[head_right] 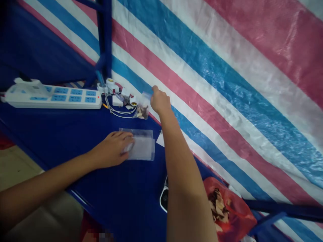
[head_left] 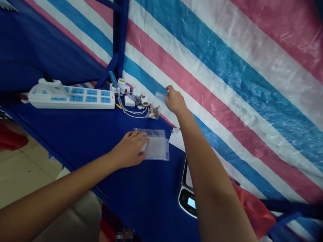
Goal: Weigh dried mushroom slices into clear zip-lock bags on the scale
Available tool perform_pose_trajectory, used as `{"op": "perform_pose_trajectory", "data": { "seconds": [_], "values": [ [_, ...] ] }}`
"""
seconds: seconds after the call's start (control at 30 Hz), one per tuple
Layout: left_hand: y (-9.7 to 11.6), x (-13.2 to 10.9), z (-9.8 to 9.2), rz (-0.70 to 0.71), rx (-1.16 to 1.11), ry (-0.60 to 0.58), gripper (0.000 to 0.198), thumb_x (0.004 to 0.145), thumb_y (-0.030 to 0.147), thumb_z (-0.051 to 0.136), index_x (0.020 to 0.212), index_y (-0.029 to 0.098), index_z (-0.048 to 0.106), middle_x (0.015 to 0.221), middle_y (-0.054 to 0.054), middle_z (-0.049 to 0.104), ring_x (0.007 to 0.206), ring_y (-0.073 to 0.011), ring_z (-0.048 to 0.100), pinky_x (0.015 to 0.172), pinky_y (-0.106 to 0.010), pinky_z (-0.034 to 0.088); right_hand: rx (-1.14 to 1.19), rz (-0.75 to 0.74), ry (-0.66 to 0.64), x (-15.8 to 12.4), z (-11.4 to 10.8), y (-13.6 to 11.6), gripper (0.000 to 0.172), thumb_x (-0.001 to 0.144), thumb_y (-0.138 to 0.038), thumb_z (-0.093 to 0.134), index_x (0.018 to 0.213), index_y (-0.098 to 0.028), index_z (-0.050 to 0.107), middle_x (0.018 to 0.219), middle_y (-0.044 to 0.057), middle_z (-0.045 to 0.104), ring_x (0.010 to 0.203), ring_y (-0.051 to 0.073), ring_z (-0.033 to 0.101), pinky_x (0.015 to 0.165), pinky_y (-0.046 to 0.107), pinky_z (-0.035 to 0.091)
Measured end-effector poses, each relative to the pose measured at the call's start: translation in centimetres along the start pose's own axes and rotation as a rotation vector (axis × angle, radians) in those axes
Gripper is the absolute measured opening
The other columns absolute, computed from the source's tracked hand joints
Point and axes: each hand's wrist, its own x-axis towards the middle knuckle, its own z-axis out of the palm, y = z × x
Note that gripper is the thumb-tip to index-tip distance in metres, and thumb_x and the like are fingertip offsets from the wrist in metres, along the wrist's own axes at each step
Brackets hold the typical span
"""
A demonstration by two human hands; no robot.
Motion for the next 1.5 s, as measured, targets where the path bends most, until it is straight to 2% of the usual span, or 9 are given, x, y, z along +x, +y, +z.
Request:
{"op": "perform_pose_trajectory", "data": {
  "seconds": [0.07, 0.17, 0.3, 0.43, 0.6, 0.8, 1.0, 1.27, 1.5],
  "values": [
    [0.1, -2.3, -0.1, 0.018, -0.061, 0.004, 0.050, 0.079, 0.022, 0.059, 0.128, 0.025, 0.064, 0.143, -0.011, 0.057, 0.131, -0.0338, 0.053, 0.113, -0.055, 0.039, 0.017, 0.056, 0.123, -0.9, -0.5, -1.0, 0.030, 0.093, -0.020, 0.049, 0.123, -0.016, 0.055, 0.098, 0.010, 0.071, 0.095, 0.026, 0.064, 0.092, 0.047, 0.047],
    [0.0, -4.9, -0.3, 0.029, -0.167, 0.036, 0.058, 0.082, 0.026, 0.061, 0.140, 0.031, 0.055, 0.152, -0.008, 0.049, 0.138, -0.0324, 0.048, 0.114, -0.050, 0.042, 0.122, 0.072, 0.211, -5.6, -4.5, -2.8, 0.028, 0.097, -0.030, 0.048, 0.121, -0.020, 0.058, 0.096, 0.007, 0.070, 0.093, 0.024, 0.066, 0.087, 0.040, 0.050],
    [-0.4, -6.0, -0.5, -0.114, -0.173, 0.170, 0.065, 0.086, 0.045, 0.062, 0.146, 0.025, 0.045, 0.152, -0.013, 0.045, 0.139, -0.0345, 0.045, 0.112, -0.049, 0.044, 0.202, 0.178, 0.023, -16.3, -11.5, -4.0, 0.020, 0.093, -0.039, 0.060, 0.104, -0.023, 0.067, 0.085, 0.003, 0.070, 0.083, 0.022, 0.068, 0.080, 0.037, 0.052],
    [-0.6, -5.8, 0.0, -0.264, -0.122, 0.272, 0.063, 0.083, 0.050, 0.061, 0.136, 0.018, 0.048, 0.126, -0.015, 0.057, 0.118, -0.0338, 0.056, 0.103, -0.050, 0.047, 0.312, 0.416, -0.009, -27.8, -15.0, -4.9, 0.025, 0.092, -0.045, 0.064, 0.105, -0.024, 0.071, 0.091, 0.005, 0.073, 0.084, 0.023, 0.069, 0.082, 0.037, 0.054],
    [-0.2, -5.7, 0.6, -0.248, -0.109, 0.357, 0.040, 0.083, 0.048, 0.058, 0.111, 0.019, 0.054, 0.101, -0.009, 0.058, 0.096, -0.0279, 0.058, 0.090, -0.043, 0.049, 0.459, 0.784, 0.206, -40.9, -14.2, -7.0, 0.037, 0.087, -0.056, 0.067, 0.100, -0.021, 0.073, 0.087, 0.008, 0.074, 0.080, 0.024, 0.070, 0.076, 0.035, 0.056],
    [0.1, -6.2, 0.2, -0.172, -0.087, 0.373, 0.027, 0.084, 0.046, 0.058, 0.096, 0.021, 0.056, 0.102, -0.008, 0.057, 0.098, -0.0264, 0.058, 0.092, -0.040, 0.048, 0.696, 1.128, 0.507, -52.9, -8.7, -8.6, 0.051, 0.067, -0.065, 0.080, 0.085, -0.017, 0.076, 0.068, 0.007, 0.069, 0.063, 0.023, 0.066, 0.062, 0.032, 0.056],
    [0.4, -6.3, -0.1, -0.108, -0.046, 0.380, 0.024, 0.084, 0.044, 0.058, 0.093, 0.022, 0.062, 0.109, -0.009, 0.055, 0.105, -0.0266, 0.058, 0.099, -0.039, 0.048, 0.911, 1.230, 0.813, -54.1, -6.3, -9.9, 0.051, 0.060, -0.060, 0.088, 0.086, -0.019, 0.074, 0.062, -0.002, 0.060, 0.056, 0.016, 0.059, 0.058, 0.030, 0.057],
    [0.4, -6.4, 0.2, -0.058, 0.000, 0.363, 0.027, 0.088, 0.046, 0.053, 0.087, 0.023, 0.067, 0.107, -0.009, 0.056, 0.098, -0.0264, 0.056, 0.097, -0.041, 0.048, 0.796, 1.176, 0.769, -53.1, -6.1, -10.3, 0.049, 0.069, -0.059, 0.083, 0.090, -0.016, 0.072, 0.063, -0.003, 0.059, 0.055, 0.013, 0.055, 0.054, 0.026, 0.053],
    [2.6, -7.1, -1.7, 0.025, -0.268, 0.519, 0.024, 0.095, 0.043, 0.052, 0.089, 0.022, 0.061, 0.109, -0.007, 0.065, 0.108, -0.0232, 0.062, 0.102, -0.039, 0.048, 0.815, 1.187, 0.836, -52.7, -6.8, -11.0, 0.043, 0.071, -0.055, 0.082, 0.089, -0.018, 0.069, 0.060, -0.005, 0.056, 0.054, 0.013, 0.053, 0.054, 0.026, 0.049]
  ]
}}
